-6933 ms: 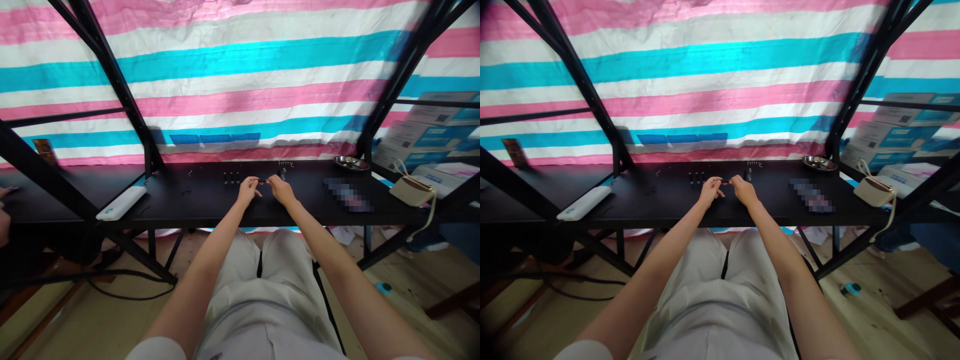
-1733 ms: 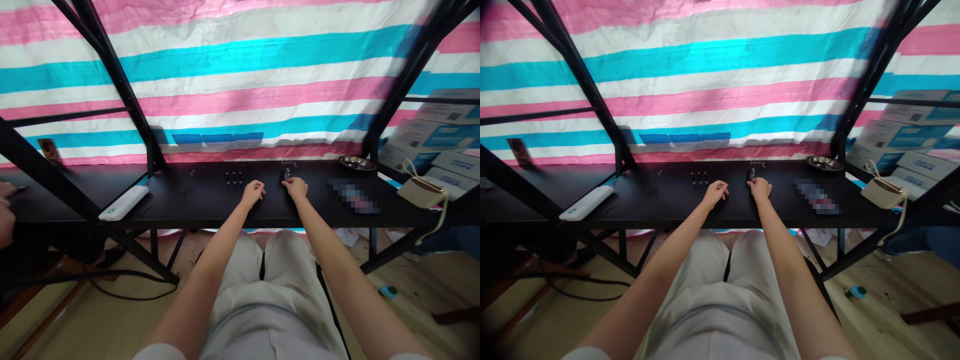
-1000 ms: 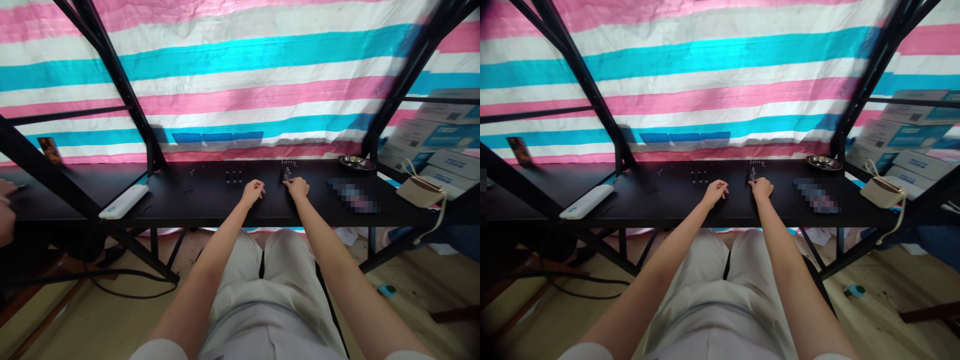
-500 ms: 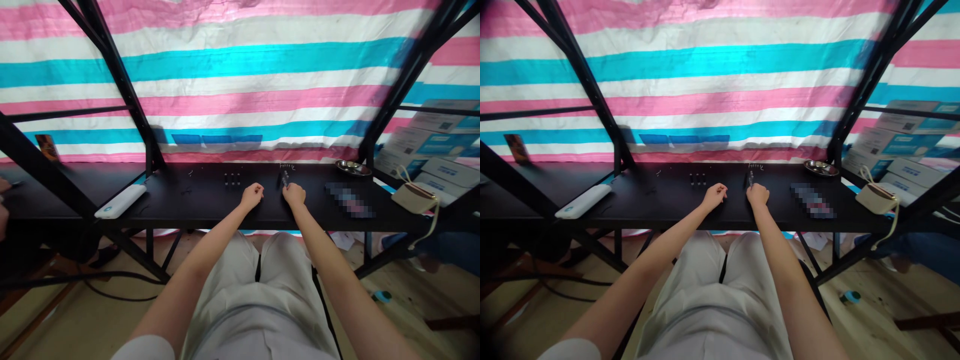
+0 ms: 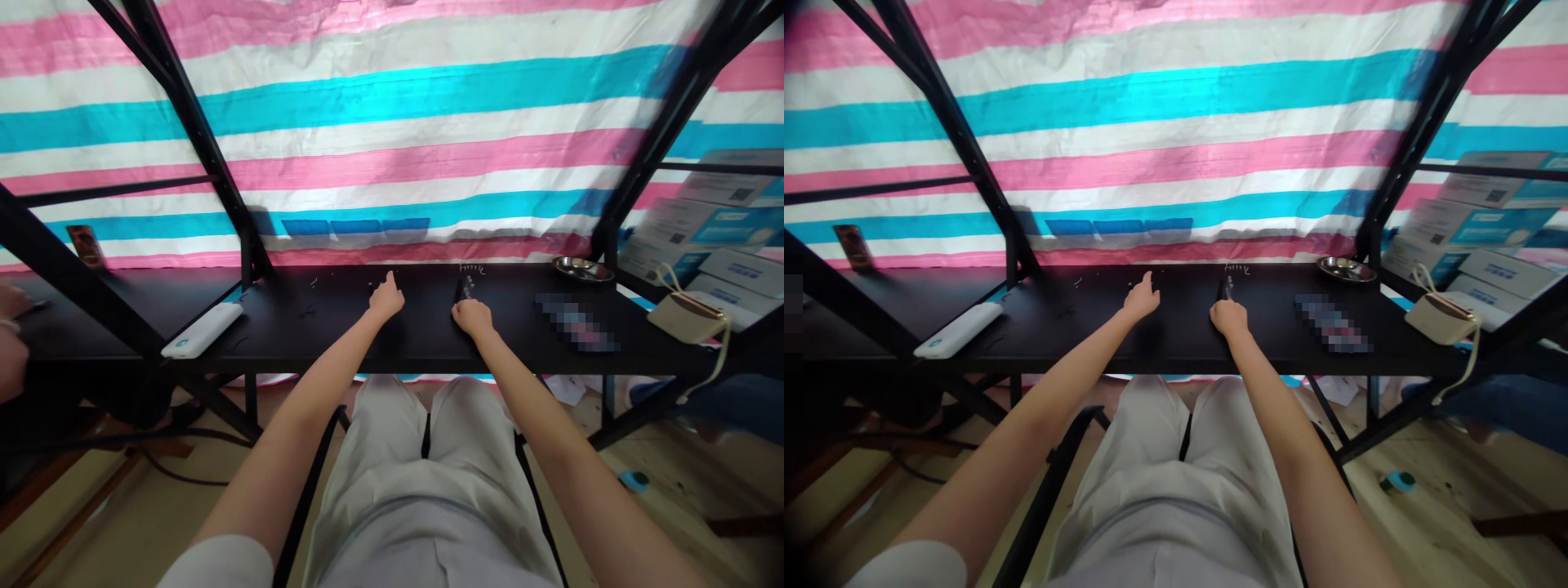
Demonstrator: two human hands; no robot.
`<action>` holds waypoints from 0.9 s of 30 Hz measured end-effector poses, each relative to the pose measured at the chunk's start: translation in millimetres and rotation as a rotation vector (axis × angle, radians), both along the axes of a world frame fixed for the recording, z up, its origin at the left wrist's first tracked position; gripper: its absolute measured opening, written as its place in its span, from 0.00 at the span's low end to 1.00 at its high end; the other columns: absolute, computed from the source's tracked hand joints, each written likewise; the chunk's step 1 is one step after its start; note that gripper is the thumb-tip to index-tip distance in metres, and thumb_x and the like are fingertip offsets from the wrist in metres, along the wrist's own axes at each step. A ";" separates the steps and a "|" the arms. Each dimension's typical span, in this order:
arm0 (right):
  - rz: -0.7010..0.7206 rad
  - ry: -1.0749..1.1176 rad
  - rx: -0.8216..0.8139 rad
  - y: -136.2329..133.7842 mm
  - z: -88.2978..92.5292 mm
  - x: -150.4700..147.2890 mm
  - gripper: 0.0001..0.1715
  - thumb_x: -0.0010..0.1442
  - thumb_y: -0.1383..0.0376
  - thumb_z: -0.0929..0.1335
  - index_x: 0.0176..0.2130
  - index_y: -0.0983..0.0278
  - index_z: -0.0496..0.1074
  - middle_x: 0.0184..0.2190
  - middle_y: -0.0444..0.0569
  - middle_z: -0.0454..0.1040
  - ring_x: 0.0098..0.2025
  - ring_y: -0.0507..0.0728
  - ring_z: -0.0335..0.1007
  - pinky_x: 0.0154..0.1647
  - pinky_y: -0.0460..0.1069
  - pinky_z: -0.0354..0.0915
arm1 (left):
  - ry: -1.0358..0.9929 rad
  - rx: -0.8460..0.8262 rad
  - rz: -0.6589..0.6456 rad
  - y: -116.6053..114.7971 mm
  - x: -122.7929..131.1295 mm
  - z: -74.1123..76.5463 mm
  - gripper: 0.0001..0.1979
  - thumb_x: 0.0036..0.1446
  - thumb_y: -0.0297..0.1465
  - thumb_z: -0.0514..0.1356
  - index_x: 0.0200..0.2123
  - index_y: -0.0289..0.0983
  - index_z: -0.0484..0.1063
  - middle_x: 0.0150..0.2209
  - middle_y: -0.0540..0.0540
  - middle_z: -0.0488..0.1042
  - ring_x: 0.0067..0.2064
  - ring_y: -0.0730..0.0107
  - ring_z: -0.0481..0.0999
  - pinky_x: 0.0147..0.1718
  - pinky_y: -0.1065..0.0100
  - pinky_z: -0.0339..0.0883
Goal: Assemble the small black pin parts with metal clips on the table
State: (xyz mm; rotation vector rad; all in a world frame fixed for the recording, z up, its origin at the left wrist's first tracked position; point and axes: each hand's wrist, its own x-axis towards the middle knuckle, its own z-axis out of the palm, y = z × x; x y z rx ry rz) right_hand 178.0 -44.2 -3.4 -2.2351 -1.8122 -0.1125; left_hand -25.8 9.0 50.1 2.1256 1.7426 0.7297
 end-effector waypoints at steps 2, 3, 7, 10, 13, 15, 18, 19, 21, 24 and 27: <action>0.003 0.001 0.005 0.2 -0.7 0.7 0.23 0.62 0.62 0.57 0.38 0.66 0.78 0.38 0.63 0.76 0.42 0.64 0.73 0.42 0.53 0.64 | 0.037 -0.007 0.003 0.7 2.5 -2.6 0.30 0.55 0.30 0.56 0.60 0.35 0.53 0.48 0.28 0.70 0.50 0.47 0.72 0.46 0.56 0.62; 0.005 0.000 0.007 0.4 -1.0 1.1 0.22 0.62 0.62 0.57 0.38 0.66 0.78 0.38 0.62 0.76 0.42 0.64 0.73 0.42 0.53 0.64 | 0.053 -0.008 0.005 1.2 3.7 -4.0 0.28 0.56 0.30 0.56 0.59 0.34 0.54 0.47 0.28 0.70 0.50 0.46 0.72 0.46 0.56 0.63; 0.007 -0.005 0.005 1.3 -2.0 2.1 0.22 0.62 0.62 0.57 0.38 0.66 0.78 0.38 0.61 0.76 0.42 0.62 0.73 0.42 0.52 0.64 | 0.093 0.008 0.012 6.9 4.4 -9.7 0.18 0.58 0.29 0.52 0.53 0.34 0.61 0.45 0.28 0.71 0.48 0.47 0.73 0.44 0.55 0.63; 0.000 -0.008 0.003 2.2 -2.7 2.8 0.22 0.62 0.62 0.58 0.38 0.66 0.78 0.38 0.60 0.76 0.41 0.61 0.73 0.41 0.51 0.63 | 0.082 0.054 0.007 13.1 1.4 -16.5 0.12 0.58 0.26 0.50 0.46 0.35 0.65 0.41 0.31 0.72 0.44 0.50 0.74 0.42 0.56 0.63; -0.001 -0.013 0.006 2.1 -3.6 3.3 0.21 0.62 0.62 0.58 0.37 0.66 0.77 0.37 0.60 0.76 0.41 0.61 0.73 0.40 0.50 0.63 | -0.059 0.088 -0.022 15.6 3.1 -27.1 0.08 0.55 0.24 0.54 0.38 0.39 0.67 0.33 0.39 0.72 0.40 0.56 0.74 0.41 0.60 0.63; 0.016 -0.021 0.017 1.2 -3.7 2.7 0.22 0.63 0.61 0.57 0.36 0.65 0.77 0.37 0.60 0.76 0.40 0.61 0.73 0.39 0.50 0.62 | -0.238 0.103 -0.041 13.0 10.3 -35.1 0.05 0.54 0.25 0.56 0.34 0.40 0.67 0.29 0.44 0.71 0.37 0.60 0.74 0.39 0.64 0.63; 0.107 -0.024 0.075 -1.3 -2.6 -1.2 0.22 0.64 0.59 0.57 0.37 0.64 0.75 0.38 0.57 0.76 0.40 0.59 0.72 0.38 0.48 0.60 | -0.438 0.094 -0.077 2.7 27.8 -45.3 0.04 0.57 0.25 0.53 0.33 0.40 0.65 0.26 0.48 0.70 0.31 0.68 0.71 0.35 0.68 0.62; 0.150 -0.018 0.107 -2.3 -2.0 -3.3 0.22 0.65 0.57 0.56 0.39 0.64 0.74 0.39 0.55 0.75 0.40 0.58 0.71 0.37 0.48 0.60 | -0.487 0.089 -0.097 -1.6 33.8 -47.7 0.05 0.58 0.25 0.51 0.34 0.40 0.65 0.26 0.50 0.70 0.29 0.70 0.70 0.34 0.70 0.62; 0.239 -0.001 0.167 -4.1 -1.1 -7.8 0.22 0.65 0.56 0.56 0.44 0.63 0.71 0.43 0.54 0.74 0.40 0.57 0.71 0.36 0.47 0.59 | -0.574 0.079 -0.130 -10.2 43.0 -51.1 0.06 0.60 0.26 0.48 0.36 0.40 0.64 0.24 0.52 0.68 0.26 0.73 0.69 0.30 0.73 0.61; 0.345 0.008 0.212 -5.6 -0.9 -12.8 0.23 0.66 0.56 0.54 0.51 0.63 0.66 0.47 0.53 0.71 0.40 0.56 0.70 0.34 0.46 0.58 | -0.645 0.082 -0.190 -19.3 47.5 -54.0 0.07 0.62 0.27 0.47 0.39 0.40 0.63 0.24 0.53 0.68 0.22 0.77 0.66 0.25 0.76 0.59; 0.405 -0.003 0.220 -6.1 -2.0 -14.1 0.23 0.67 0.57 0.53 0.53 0.64 0.63 0.49 0.53 0.69 0.42 0.56 0.70 0.34 0.46 0.58 | -0.711 0.062 -0.242 -21.6 44.8 -56.4 0.07 0.62 0.29 0.46 0.41 0.40 0.62 0.26 0.54 0.67 0.19 0.80 0.64 0.21 0.77 0.57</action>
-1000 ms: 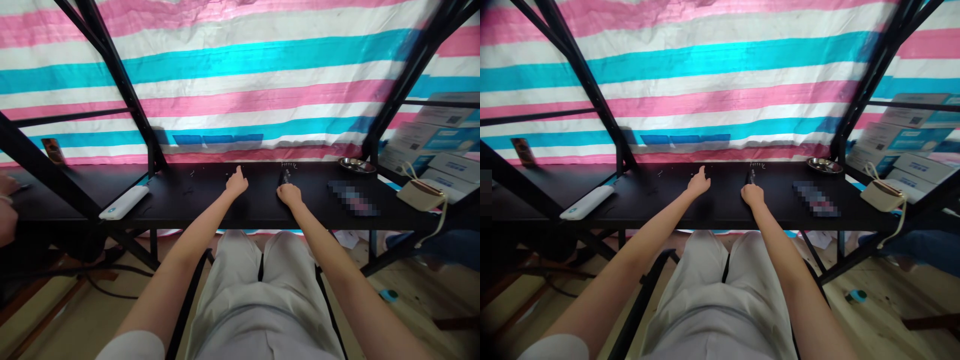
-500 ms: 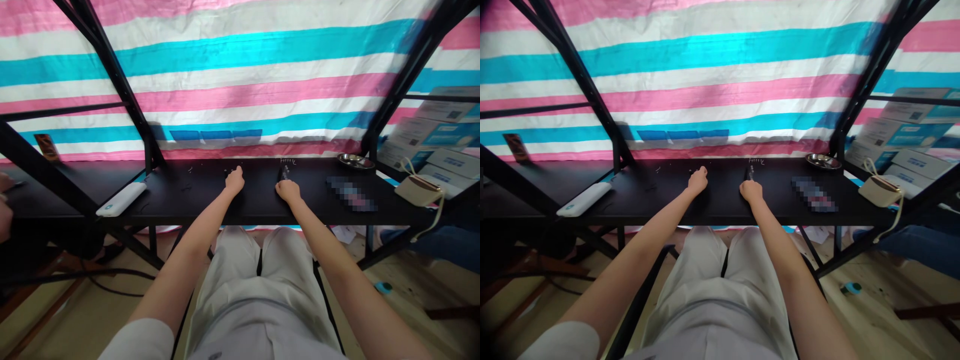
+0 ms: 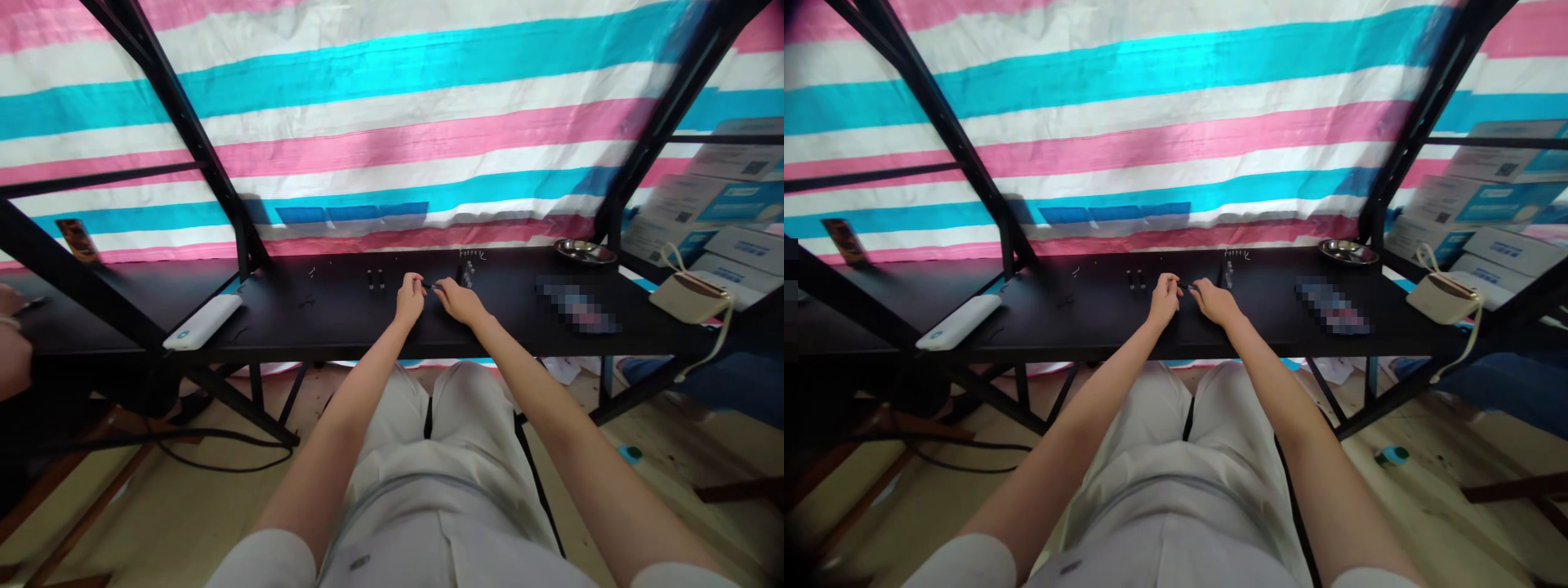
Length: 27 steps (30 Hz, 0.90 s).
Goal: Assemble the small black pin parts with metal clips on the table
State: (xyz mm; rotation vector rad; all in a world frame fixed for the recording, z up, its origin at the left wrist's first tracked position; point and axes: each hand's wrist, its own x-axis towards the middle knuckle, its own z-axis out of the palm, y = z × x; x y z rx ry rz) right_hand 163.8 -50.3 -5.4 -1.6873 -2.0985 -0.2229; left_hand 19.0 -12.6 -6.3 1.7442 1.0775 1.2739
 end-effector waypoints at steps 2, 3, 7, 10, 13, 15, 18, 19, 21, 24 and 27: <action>0.024 -0.009 -0.004 0.0 -0.7 0.2 0.22 0.67 0.58 0.53 0.53 0.64 0.64 0.49 0.53 0.69 0.43 0.56 0.69 0.33 0.46 0.57 | -0.064 -0.039 -0.035 1.0 -1.6 -1.2 0.07 0.63 0.29 0.45 0.41 0.40 0.61 0.26 0.54 0.67 0.17 0.82 0.62 0.19 0.77 0.56; 0.030 -0.010 -0.009 0.0 -0.8 0.3 0.22 0.67 0.58 0.53 0.52 0.64 0.64 0.49 0.53 0.69 0.42 0.56 0.69 0.33 0.46 0.57 | -0.093 -0.067 -0.049 1.7 -1.7 -1.5 0.07 0.63 0.29 0.45 0.41 0.40 0.60 0.26 0.54 0.67 0.15 0.83 0.61 0.17 0.78 0.55; 0.024 0.002 -0.019 0.4 -0.8 0.2 0.20 0.67 0.59 0.53 0.50 0.63 0.65 0.47 0.52 0.70 0.41 0.55 0.70 0.32 0.46 0.56 | -0.137 -0.189 -0.111 2.2 -0.1 0.2 0.06 0.63 0.30 0.45 0.40 0.39 0.59 0.26 0.55 0.67 0.14 0.85 0.61 0.15 0.80 0.52; 0.006 0.007 -0.020 0.7 -0.6 0.2 0.19 0.67 0.60 0.54 0.49 0.63 0.66 0.47 0.52 0.71 0.40 0.55 0.70 0.32 0.46 0.55 | -0.157 -0.219 -0.172 0.7 0.5 1.8 0.05 0.63 0.32 0.48 0.40 0.39 0.59 0.26 0.55 0.68 0.14 0.85 0.62 0.15 0.80 0.52; -0.005 0.008 -0.014 1.0 -0.7 1.1 0.19 0.67 0.60 0.54 0.48 0.63 0.66 0.46 0.51 0.71 0.40 0.55 0.70 0.31 0.46 0.55 | -0.193 -0.192 -0.210 0.2 0.0 1.0 0.05 0.61 0.32 0.50 0.41 0.38 0.60 0.28 0.53 0.70 0.14 0.84 0.64 0.15 0.79 0.53; -0.007 0.008 -0.007 1.6 -1.0 2.0 0.19 0.67 0.60 0.54 0.48 0.63 0.66 0.46 0.52 0.72 0.40 0.55 0.70 0.32 0.46 0.54 | -0.200 -0.168 -0.219 0.6 -0.4 -0.3 0.06 0.61 0.32 0.51 0.41 0.37 0.60 0.30 0.52 0.71 0.14 0.84 0.65 0.15 0.78 0.54; -0.012 -0.002 0.001 2.6 -1.7 2.9 0.19 0.67 0.60 0.54 0.48 0.63 0.67 0.46 0.52 0.72 0.41 0.56 0.70 0.32 0.46 0.54 | -0.185 -0.144 -0.198 1.8 -0.3 -2.4 0.05 0.61 0.30 0.50 0.40 0.36 0.61 0.30 0.51 0.72 0.14 0.83 0.66 0.15 0.77 0.56; -0.014 -0.008 0.002 2.9 -1.9 3.0 0.20 0.67 0.60 0.54 0.48 0.63 0.67 0.46 0.52 0.72 0.41 0.56 0.70 0.32 0.46 0.54 | -0.176 -0.145 -0.185 2.3 -0.1 -3.0 0.05 0.61 0.30 0.50 0.40 0.36 0.60 0.30 0.51 0.73 0.14 0.84 0.65 0.15 0.77 0.56; -0.017 -0.022 0.004 3.3 -2.2 3.1 0.20 0.67 0.60 0.54 0.48 0.63 0.68 0.46 0.53 0.72 0.42 0.56 0.69 0.32 0.45 0.54 | -0.154 -0.155 -0.163 3.5 0.5 -4.3 0.05 0.62 0.30 0.49 0.39 0.36 0.60 0.29 0.51 0.73 0.14 0.84 0.65 0.15 0.78 0.56; -0.017 -0.033 0.011 3.5 -2.3 3.1 0.21 0.68 0.60 0.53 0.48 0.63 0.68 0.46 0.52 0.72 0.42 0.56 0.69 0.32 0.45 0.54 | -0.123 -0.157 -0.143 5.4 1.1 -6.2 0.05 0.62 0.32 0.49 0.38 0.37 0.60 0.29 0.52 0.73 0.14 0.84 0.65 0.16 0.78 0.56; -0.009 -0.036 0.029 3.6 -2.3 3.2 0.21 0.68 0.59 0.53 0.47 0.63 0.68 0.46 0.52 0.72 0.41 0.55 0.69 0.32 0.45 0.54 | -0.111 -0.137 -0.112 6.8 1.0 -7.7 0.05 0.62 0.32 0.50 0.36 0.37 0.61 0.27 0.53 0.72 0.14 0.83 0.65 0.16 0.77 0.56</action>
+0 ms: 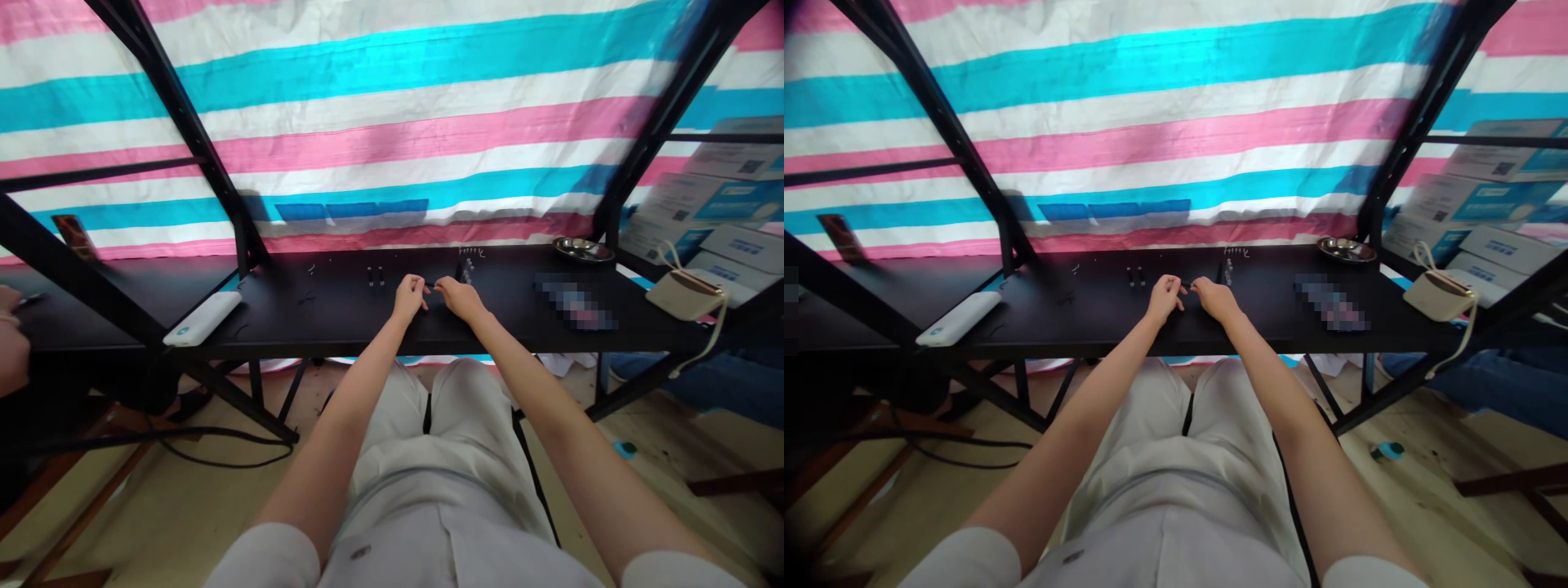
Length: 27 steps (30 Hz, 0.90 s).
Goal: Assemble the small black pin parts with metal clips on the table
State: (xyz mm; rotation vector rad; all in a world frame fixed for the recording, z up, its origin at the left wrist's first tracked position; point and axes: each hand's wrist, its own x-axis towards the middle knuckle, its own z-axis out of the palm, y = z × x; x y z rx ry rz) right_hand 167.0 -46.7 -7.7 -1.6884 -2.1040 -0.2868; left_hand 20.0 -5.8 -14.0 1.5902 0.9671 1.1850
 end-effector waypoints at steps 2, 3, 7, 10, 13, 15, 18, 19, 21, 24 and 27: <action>0.007 -0.005 0.010 -0.1 0.0 -0.1 0.21 0.68 0.59 0.53 0.47 0.64 0.68 0.46 0.52 0.72 0.41 0.55 0.69 0.32 0.45 0.54 | 0.010 0.014 0.033 0.8 -0.4 -0.7 0.06 0.61 0.33 0.51 0.34 0.37 0.61 0.25 0.54 0.71 0.13 0.82 0.65 0.16 0.76 0.56; 0.011 -0.008 0.014 -0.1 -0.1 -0.2 0.21 0.68 0.59 0.53 0.47 0.64 0.68 0.46 0.52 0.72 0.41 0.55 0.69 0.32 0.45 0.54 | 0.017 0.019 0.050 1.2 -0.6 -1.1 0.07 0.61 0.34 0.52 0.33 0.36 0.61 0.24 0.54 0.71 0.13 0.82 0.65 0.16 0.77 0.56; 0.013 -0.016 0.033 0.8 -1.7 0.0 0.21 0.68 0.59 0.53 0.46 0.64 0.69 0.44 0.52 0.73 0.39 0.55 0.70 0.31 0.46 0.54 | 0.034 0.029 0.098 2.5 -1.1 -2.6 0.12 0.59 0.39 0.53 0.29 0.36 0.61 0.22 0.54 0.70 0.13 0.82 0.65 0.16 0.77 0.55; 0.027 -0.016 0.068 2.5 -4.0 1.2 0.21 0.67 0.59 0.54 0.45 0.64 0.69 0.42 0.53 0.73 0.37 0.55 0.70 0.29 0.46 0.53 | 0.019 0.034 0.108 2.6 -0.9 -3.0 0.15 0.59 0.41 0.53 0.27 0.37 0.61 0.20 0.54 0.70 0.13 0.81 0.65 0.16 0.76 0.55; 0.052 -0.012 0.106 3.7 -5.8 2.6 0.20 0.67 0.59 0.54 0.44 0.64 0.69 0.41 0.52 0.73 0.36 0.54 0.69 0.28 0.46 0.53 | 0.001 0.025 0.109 1.7 -0.6 -2.0 0.15 0.58 0.42 0.54 0.26 0.37 0.61 0.20 0.54 0.70 0.13 0.80 0.65 0.15 0.76 0.55; 0.060 -0.010 0.122 3.5 -5.9 3.1 0.20 0.67 0.59 0.54 0.43 0.64 0.69 0.40 0.52 0.73 0.35 0.54 0.69 0.28 0.46 0.53 | -0.008 0.016 0.111 0.9 -0.4 -1.0 0.15 0.58 0.41 0.54 0.26 0.37 0.61 0.20 0.54 0.70 0.13 0.81 0.64 0.15 0.76 0.55; 0.061 -0.018 0.127 1.9 -4.5 2.7 0.20 0.67 0.59 0.54 0.42 0.64 0.69 0.39 0.51 0.73 0.35 0.54 0.68 0.27 0.46 0.51 | -0.021 0.005 0.113 0.1 -0.2 0.1 0.15 0.58 0.41 0.54 0.26 0.37 0.61 0.20 0.54 0.70 0.13 0.81 0.64 0.15 0.76 0.54; 0.059 -0.024 0.125 1.3 -3.9 2.4 0.19 0.67 0.59 0.54 0.41 0.64 0.69 0.39 0.51 0.73 0.34 0.54 0.68 0.27 0.46 0.51 | -0.023 0.004 0.113 -0.1 -0.1 0.3 0.15 0.58 0.41 0.54 0.27 0.37 0.60 0.20 0.54 0.70 0.13 0.81 0.64 0.15 0.76 0.54; 0.045 -0.036 0.123 0.5 -3.0 1.7 0.19 0.67 0.59 0.54 0.40 0.64 0.68 0.38 0.51 0.72 0.33 0.54 0.68 0.26 0.47 0.50 | -0.021 0.003 0.113 -0.4 0.0 0.3 0.15 0.58 0.41 0.54 0.27 0.37 0.61 0.20 0.54 0.70 0.13 0.82 0.64 0.15 0.77 0.54; 0.022 -0.052 0.128 0.4 -3.2 1.4 0.20 0.67 0.58 0.54 0.39 0.64 0.68 0.36 0.51 0.72 0.32 0.53 0.67 0.25 0.47 0.49 | -0.017 0.002 0.112 -0.5 0.0 0.1 0.14 0.58 0.40 0.54 0.27 0.37 0.61 0.20 0.54 0.69 0.13 0.82 0.63 0.16 0.77 0.55; 0.023 -0.039 0.137 0.3 -4.2 1.6 0.20 0.67 0.58 0.54 0.40 0.64 0.68 0.37 0.51 0.72 0.32 0.53 0.67 0.26 0.47 0.49 | -0.029 -0.005 0.103 -0.5 -0.3 0.6 0.13 0.59 0.38 0.54 0.27 0.37 0.60 0.20 0.55 0.69 0.13 0.82 0.63 0.16 0.77 0.55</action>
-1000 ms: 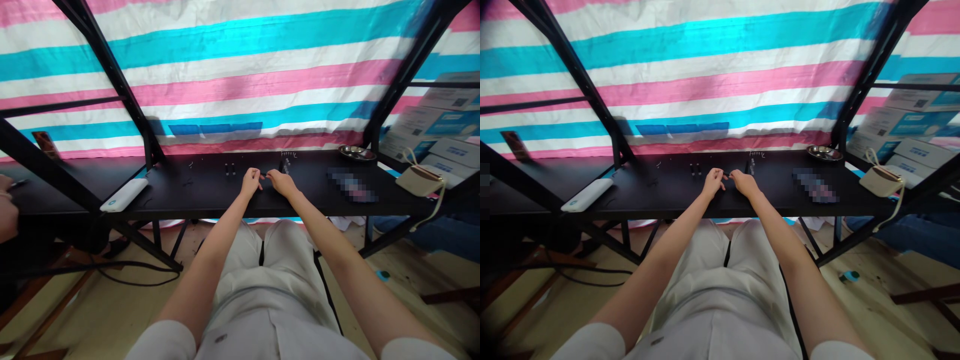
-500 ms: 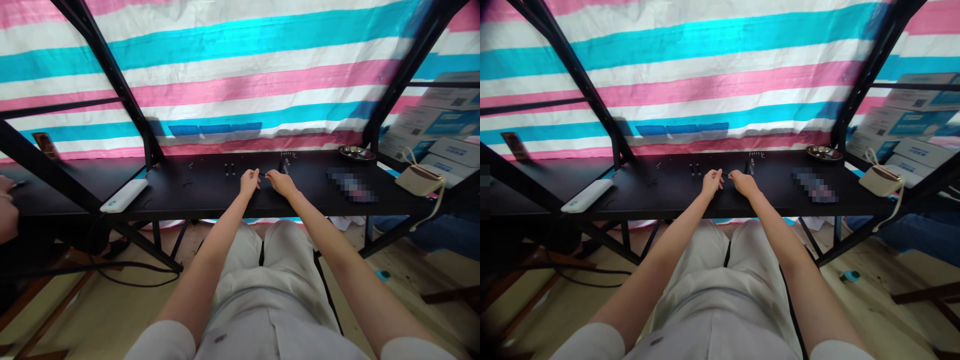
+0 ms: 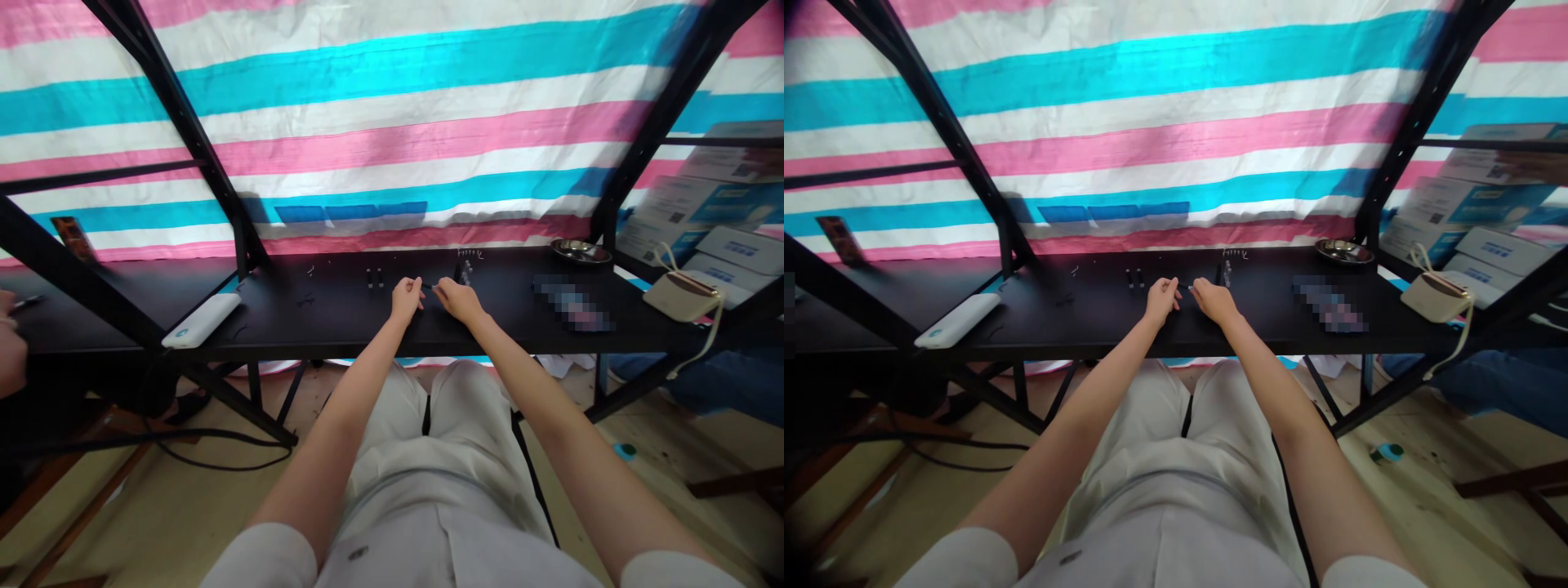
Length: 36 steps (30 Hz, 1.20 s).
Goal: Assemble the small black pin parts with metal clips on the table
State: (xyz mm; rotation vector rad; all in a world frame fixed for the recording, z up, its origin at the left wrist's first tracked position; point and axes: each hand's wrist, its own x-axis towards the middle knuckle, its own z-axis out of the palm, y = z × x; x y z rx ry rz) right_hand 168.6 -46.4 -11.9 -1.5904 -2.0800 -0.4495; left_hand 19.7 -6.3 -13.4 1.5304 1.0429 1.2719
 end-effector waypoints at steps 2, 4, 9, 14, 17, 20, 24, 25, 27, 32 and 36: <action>0.010 0.028 0.002 -0.6 -0.3 -0.3 0.19 0.66 0.57 0.55 0.41 0.64 0.68 0.38 0.50 0.72 0.33 0.53 0.68 0.26 0.47 0.50 | -0.024 -0.018 -0.017 -0.3 -0.2 1.2 0.12 0.60 0.36 0.52 0.27 0.37 0.60 0.21 0.55 0.69 0.13 0.82 0.63 0.15 0.77 0.54; 0.019 0.055 0.000 -1.3 -0.3 -1.0 0.19 0.66 0.56 0.55 0.43 0.64 0.67 0.39 0.50 0.73 0.34 0.54 0.69 0.27 0.46 0.51 | -0.054 -0.047 -0.043 -1.2 -0.2 3.1 0.10 0.61 0.34 0.51 0.28 0.37 0.60 0.22 0.55 0.69 0.12 0.83 0.63 0.15 0.77 0.53; 0.028 0.070 -0.030 0.0 -0.1 -2.6 0.19 0.67 0.59 0.54 0.44 0.63 0.68 0.41 0.51 0.73 0.35 0.54 0.70 0.28 0.47 0.53 | -0.072 -0.097 -0.087 -3.3 0.3 6.7 0.07 0.61 0.31 0.50 0.30 0.37 0.60 0.24 0.54 0.70 0.13 0.84 0.62 0.14 0.78 0.52; 0.060 0.057 -0.038 -0.7 1.2 -2.0 0.18 0.66 0.59 0.55 0.44 0.64 0.67 0.40 0.51 0.72 0.35 0.54 0.69 0.28 0.46 0.53 | -0.051 -0.077 -0.038 -0.8 0.3 3.7 0.08 0.61 0.33 0.51 0.30 0.37 0.60 0.24 0.54 0.70 0.13 0.84 0.62 0.14 0.78 0.52; 0.053 0.028 -0.028 -2.5 1.7 -2.0 0.18 0.66 0.58 0.55 0.43 0.64 0.68 0.39 0.51 0.72 0.33 0.54 0.68 0.27 0.46 0.52 | -0.061 -0.074 0.012 0.9 0.2 2.3 0.10 0.62 0.35 0.49 0.30 0.37 0.59 0.23 0.54 0.69 0.13 0.84 0.62 0.15 0.78 0.53; 0.014 -0.002 -0.036 -2.7 1.4 -2.3 0.18 0.65 0.58 0.56 0.43 0.64 0.68 0.39 0.51 0.71 0.32 0.53 0.67 0.27 0.46 0.51 | -0.055 -0.081 0.031 1.0 0.2 2.6 0.11 0.62 0.37 0.50 0.30 0.37 0.58 0.23 0.54 0.69 0.13 0.84 0.61 0.14 0.78 0.52; -0.051 -0.012 -0.083 -1.5 1.7 -1.9 0.15 0.63 0.60 0.58 0.41 0.63 0.68 0.40 0.51 0.71 0.32 0.54 0.67 0.27 0.47 0.51 | -0.062 -0.053 0.093 0.9 0.1 3.2 0.09 0.63 0.37 0.49 0.33 0.38 0.58 0.23 0.55 0.68 0.13 0.85 0.60 0.14 0.79 0.51; -0.061 -0.006 -0.090 -1.4 2.0 -1.7 0.14 0.63 0.60 0.58 0.41 0.63 0.69 0.40 0.51 0.71 0.32 0.54 0.67 0.27 0.47 0.51 | -0.062 -0.043 0.105 1.0 0.0 3.1 0.08 0.63 0.35 0.49 0.34 0.38 0.58 0.23 0.56 0.67 0.13 0.85 0.59 0.14 0.79 0.51; -0.057 0.013 -0.080 -1.6 2.5 -1.4 0.15 0.63 0.60 0.58 0.42 0.64 0.68 0.41 0.52 0.71 0.34 0.55 0.67 0.28 0.46 0.53 | -0.054 -0.026 0.113 0.9 -0.1 2.7 0.04 0.62 0.32 0.50 0.36 0.37 0.59 0.22 0.57 0.66 0.13 0.84 0.58 0.14 0.78 0.52; 0.062 0.068 -0.056 -1.9 1.4 -0.6 0.17 0.65 0.60 0.56 0.47 0.63 0.68 0.42 0.52 0.72 0.38 0.55 0.69 0.31 0.46 0.56 | 0.037 0.056 -0.052 -2.0 -0.5 2.4 0.03 0.55 0.28 0.57 0.35 0.35 0.66 0.28 0.53 0.69 0.16 0.85 0.62 0.16 0.77 0.55; 0.107 0.094 -0.096 0.2 -0.6 1.4 0.16 0.65 0.61 0.57 0.45 0.62 0.69 0.41 0.50 0.73 0.38 0.55 0.69 0.32 0.46 0.57 | 0.076 0.081 -0.178 -4.7 -1.2 2.8 0.04 0.52 0.27 0.59 0.33 0.34 0.70 0.31 0.51 0.72 0.17 0.86 0.64 0.19 0.77 0.58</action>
